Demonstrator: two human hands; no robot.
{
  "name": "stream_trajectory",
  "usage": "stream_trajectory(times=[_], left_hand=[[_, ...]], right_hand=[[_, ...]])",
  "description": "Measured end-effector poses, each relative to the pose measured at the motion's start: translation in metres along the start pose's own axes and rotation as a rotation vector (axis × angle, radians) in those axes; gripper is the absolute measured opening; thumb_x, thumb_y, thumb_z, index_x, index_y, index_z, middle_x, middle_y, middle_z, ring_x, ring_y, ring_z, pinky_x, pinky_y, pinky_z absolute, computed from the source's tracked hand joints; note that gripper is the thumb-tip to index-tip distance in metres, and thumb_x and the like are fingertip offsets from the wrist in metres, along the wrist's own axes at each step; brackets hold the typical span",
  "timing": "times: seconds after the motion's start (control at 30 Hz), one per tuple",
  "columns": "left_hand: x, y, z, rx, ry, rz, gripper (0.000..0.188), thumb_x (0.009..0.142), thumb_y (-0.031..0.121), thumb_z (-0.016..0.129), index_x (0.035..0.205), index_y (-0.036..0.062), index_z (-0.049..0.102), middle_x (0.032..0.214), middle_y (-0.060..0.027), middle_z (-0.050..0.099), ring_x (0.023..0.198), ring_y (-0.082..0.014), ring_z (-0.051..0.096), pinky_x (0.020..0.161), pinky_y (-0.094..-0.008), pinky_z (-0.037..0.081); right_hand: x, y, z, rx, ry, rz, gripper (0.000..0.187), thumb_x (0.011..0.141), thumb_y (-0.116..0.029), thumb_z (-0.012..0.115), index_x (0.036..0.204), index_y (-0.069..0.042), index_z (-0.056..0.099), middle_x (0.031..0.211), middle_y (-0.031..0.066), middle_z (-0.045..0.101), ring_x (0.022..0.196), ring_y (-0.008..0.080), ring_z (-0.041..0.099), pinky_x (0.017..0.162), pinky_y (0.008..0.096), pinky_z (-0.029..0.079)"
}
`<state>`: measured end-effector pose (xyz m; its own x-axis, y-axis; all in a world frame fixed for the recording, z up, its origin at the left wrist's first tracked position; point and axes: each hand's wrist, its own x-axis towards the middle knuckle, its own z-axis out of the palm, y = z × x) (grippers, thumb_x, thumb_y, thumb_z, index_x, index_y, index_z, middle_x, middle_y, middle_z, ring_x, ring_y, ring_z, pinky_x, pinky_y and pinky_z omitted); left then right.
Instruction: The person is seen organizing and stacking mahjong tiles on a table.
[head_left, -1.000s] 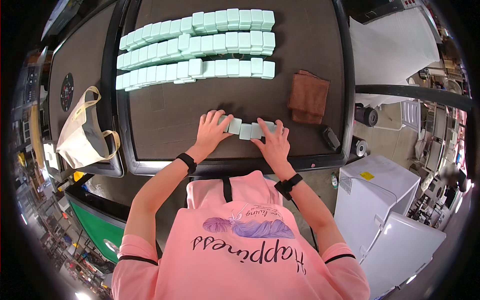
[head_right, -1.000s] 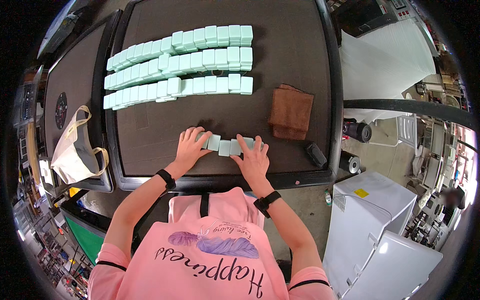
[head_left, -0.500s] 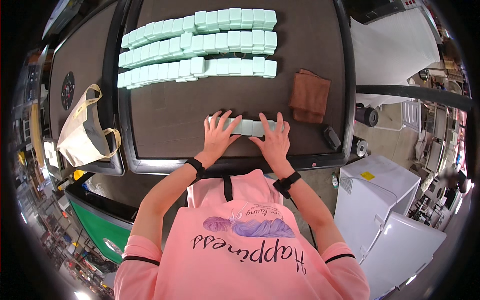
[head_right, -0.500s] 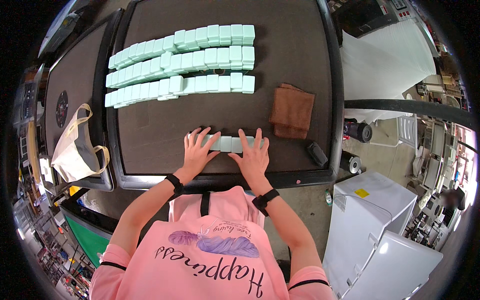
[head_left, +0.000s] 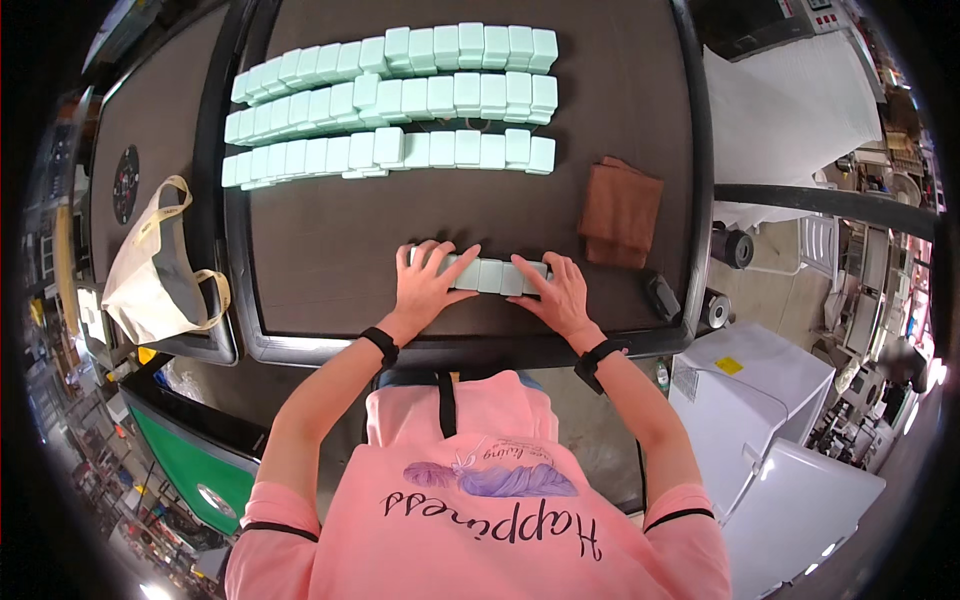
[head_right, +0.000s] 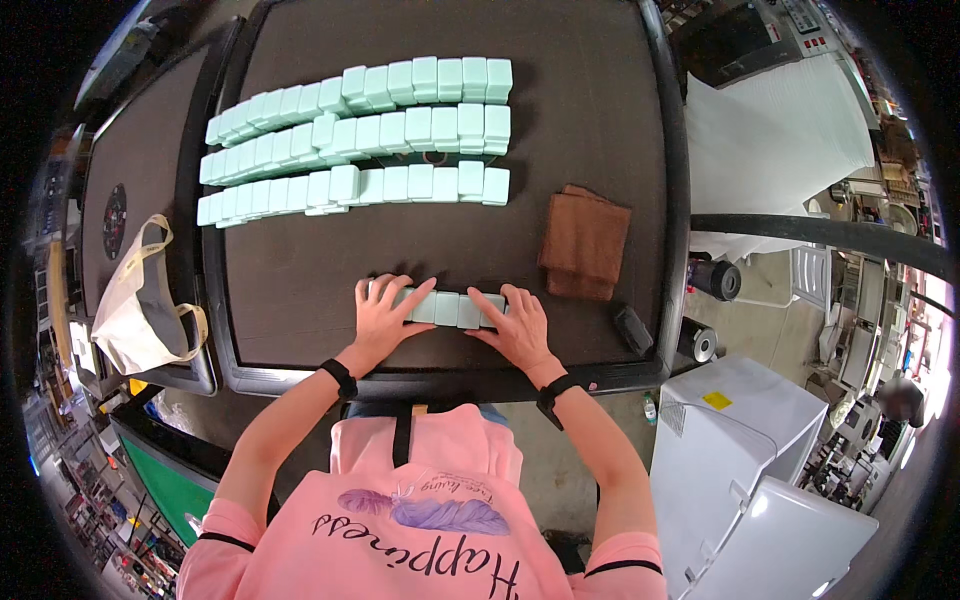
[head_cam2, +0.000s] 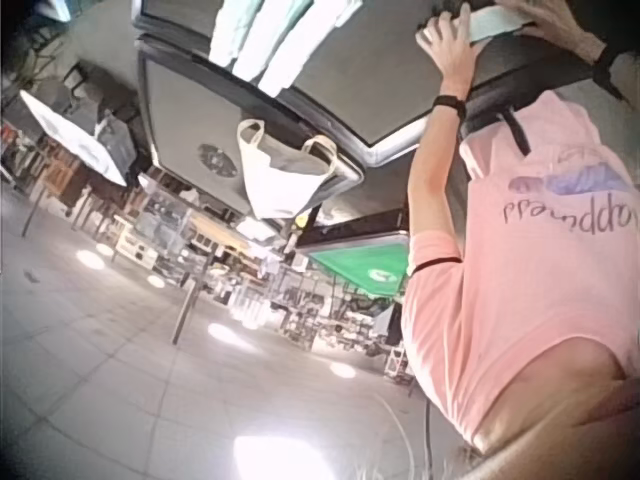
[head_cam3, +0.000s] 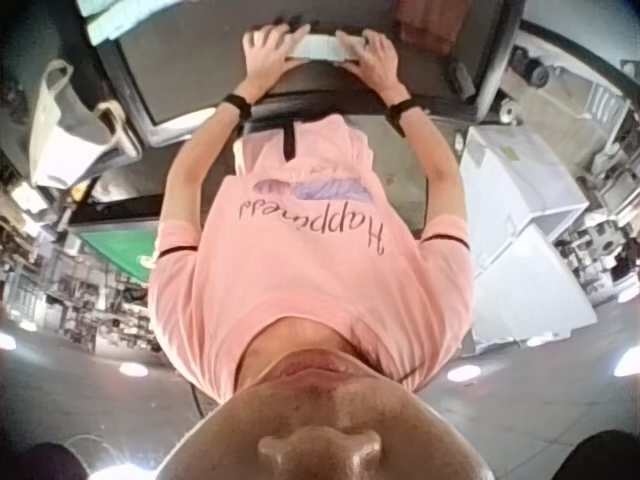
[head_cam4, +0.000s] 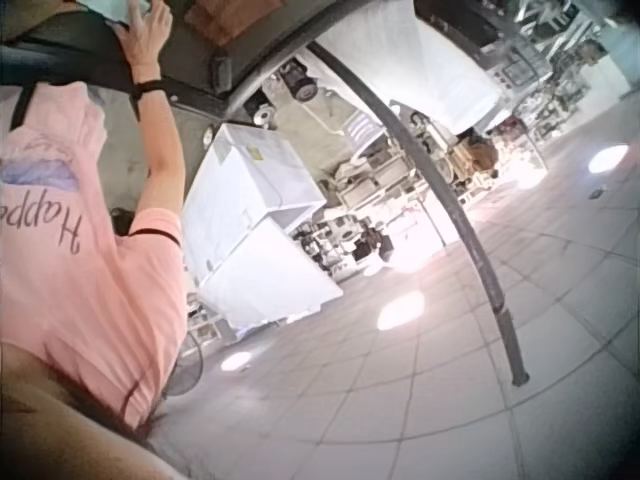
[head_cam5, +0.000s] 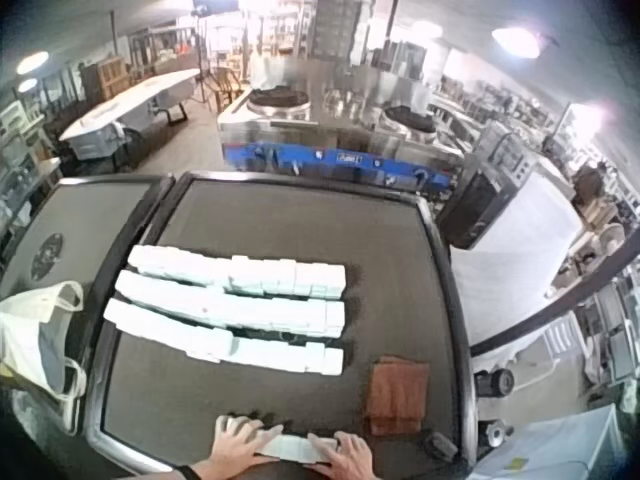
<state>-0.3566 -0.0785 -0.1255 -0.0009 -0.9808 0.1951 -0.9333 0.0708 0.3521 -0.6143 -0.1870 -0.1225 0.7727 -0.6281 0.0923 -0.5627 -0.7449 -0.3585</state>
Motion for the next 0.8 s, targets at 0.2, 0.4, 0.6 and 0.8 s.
stream_trajectory(times=[0.2, 0.4, 0.6, 0.8], left_hand=[[0.015, -0.007, 0.007, 0.049, 0.051, 0.049, 0.070, 0.066, 0.049, 0.083, 0.132, 0.0322, 0.069, 0.113, 0.0019, 0.057, 0.109, -0.0230, 0.054, 0.096, -0.0509, 0.041], [0.019, -0.015, 0.012, 0.022, 0.033, 0.048, 0.071, 0.066, 0.047, 0.084, 0.134, 0.0328, 0.068, 0.112, 0.0034, 0.057, 0.106, -0.0225, 0.055, 0.097, -0.0538, 0.041], [0.044, -0.020, -0.001, -0.020, 0.048, 0.058, 0.071, 0.063, 0.041, 0.086, 0.132, 0.0312, 0.069, 0.114, 0.0014, 0.056, 0.109, -0.0239, 0.053, 0.098, -0.0525, 0.040], [0.073, -0.027, -0.001, -0.180, 0.080, 0.024, 0.070, 0.066, 0.034, 0.089, 0.133, 0.0279, 0.069, 0.116, -0.0018, 0.057, 0.109, -0.0271, 0.053, 0.100, -0.0496, 0.042]], right_hand=[[0.007, 0.000, 0.005, 0.058, 0.056, 0.031, 0.075, 0.072, -0.045, 0.087, 0.141, -0.028, 0.062, 0.113, 0.0077, 0.052, 0.100, 0.0273, 0.056, 0.084, 0.0395, 0.046], [0.013, -0.004, 0.008, 0.032, 0.100, 0.062, 0.072, 0.069, -0.044, 0.089, 0.135, -0.026, 0.067, 0.112, 0.0073, 0.054, 0.100, 0.0264, 0.057, 0.083, 0.0401, 0.045], [0.034, -0.001, -0.009, 0.057, 0.150, 0.087, 0.071, 0.066, -0.040, 0.091, 0.132, -0.027, 0.068, 0.109, 0.0058, 0.055, 0.099, 0.0264, 0.058, 0.082, 0.0403, 0.044], [0.069, 0.009, -0.028, 0.056, 0.183, 0.073, 0.068, 0.066, -0.036, 0.091, 0.130, -0.025, 0.069, 0.107, 0.0055, 0.054, 0.096, 0.0258, 0.057, 0.080, 0.0404, 0.045]])
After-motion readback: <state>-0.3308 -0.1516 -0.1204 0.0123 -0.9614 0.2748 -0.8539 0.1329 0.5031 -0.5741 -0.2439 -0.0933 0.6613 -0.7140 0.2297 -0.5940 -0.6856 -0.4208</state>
